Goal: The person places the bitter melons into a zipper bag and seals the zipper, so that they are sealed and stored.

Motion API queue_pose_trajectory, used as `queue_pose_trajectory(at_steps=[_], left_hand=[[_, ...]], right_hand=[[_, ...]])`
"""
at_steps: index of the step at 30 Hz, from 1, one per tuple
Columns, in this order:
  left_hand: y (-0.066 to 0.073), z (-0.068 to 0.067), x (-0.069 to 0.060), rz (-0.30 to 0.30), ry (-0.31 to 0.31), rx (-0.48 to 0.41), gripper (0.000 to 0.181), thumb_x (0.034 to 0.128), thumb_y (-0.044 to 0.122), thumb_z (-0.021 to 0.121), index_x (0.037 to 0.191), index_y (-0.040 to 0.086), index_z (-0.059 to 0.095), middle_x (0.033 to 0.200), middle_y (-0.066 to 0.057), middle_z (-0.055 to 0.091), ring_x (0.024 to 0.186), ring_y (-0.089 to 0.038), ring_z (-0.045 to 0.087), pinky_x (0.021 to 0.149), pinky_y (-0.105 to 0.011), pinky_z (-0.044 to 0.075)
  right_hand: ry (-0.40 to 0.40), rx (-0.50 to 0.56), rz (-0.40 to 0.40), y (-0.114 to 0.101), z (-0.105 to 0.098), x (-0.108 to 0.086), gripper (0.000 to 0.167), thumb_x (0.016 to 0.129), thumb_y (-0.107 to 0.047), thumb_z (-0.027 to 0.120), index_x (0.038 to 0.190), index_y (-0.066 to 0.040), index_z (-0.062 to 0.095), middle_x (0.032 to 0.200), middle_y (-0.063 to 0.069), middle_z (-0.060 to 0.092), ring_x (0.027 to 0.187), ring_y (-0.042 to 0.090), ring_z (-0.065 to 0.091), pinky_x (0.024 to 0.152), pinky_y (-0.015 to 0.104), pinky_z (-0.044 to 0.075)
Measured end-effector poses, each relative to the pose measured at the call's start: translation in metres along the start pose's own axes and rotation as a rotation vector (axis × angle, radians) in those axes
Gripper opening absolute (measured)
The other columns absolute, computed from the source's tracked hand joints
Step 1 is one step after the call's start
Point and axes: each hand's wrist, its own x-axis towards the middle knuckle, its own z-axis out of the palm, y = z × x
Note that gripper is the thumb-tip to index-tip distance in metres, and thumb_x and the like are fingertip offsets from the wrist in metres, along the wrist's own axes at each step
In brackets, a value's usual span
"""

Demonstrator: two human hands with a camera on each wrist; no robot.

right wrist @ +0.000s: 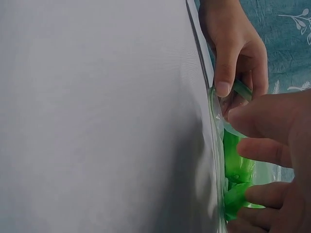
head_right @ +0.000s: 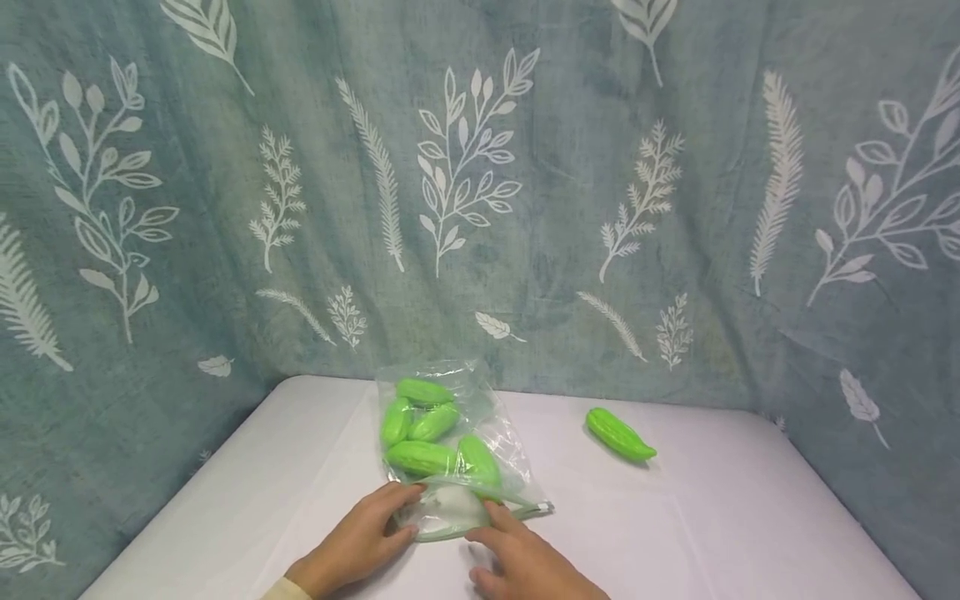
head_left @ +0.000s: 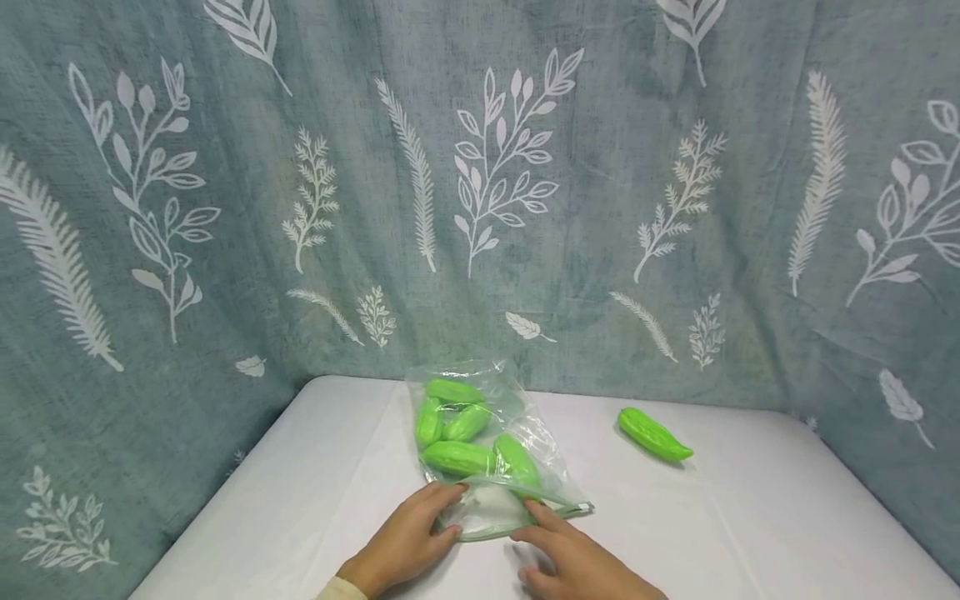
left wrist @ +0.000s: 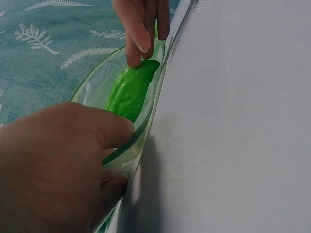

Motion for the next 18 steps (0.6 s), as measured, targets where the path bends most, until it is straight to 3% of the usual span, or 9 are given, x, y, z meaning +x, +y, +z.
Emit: queue_pose_trajectory(at_steps=[13,18], left_hand=[[0.0025,-0.0026,0.001,-0.018,-0.01,-0.02,0.05,0.0916,0.017,0.073,0.139,0.013,0.057,0.123,0.002,0.062,0.11,-0.011,0.059,0.093,-0.033,0.054],[0.0034,-0.0015,0.001,-0.014,-0.004,-0.016,0.051,0.0913,0.018,0.074,0.139,0.012,0.058,0.122,0.001,0.062,0.108,-0.011,0.06,0.091,-0.032,0.055]], right_hand=[[-0.022,0.036,0.038,-0.0025,-0.0063,0.0003,0.046,0.096,-0.047,0.062,0.134,-0.02,0.063,0.157,0.016,0.037,0.14,0.041,0.039,0.106,0.062,0.04],[0.0,-0.019,0.024,-0.0014,-0.0088,-0.0068,0.048,0.097,-0.05,0.061,0.134,-0.019,0.064,0.155,0.014,0.04,0.139,0.039,0.04,0.104,0.061,0.042]])
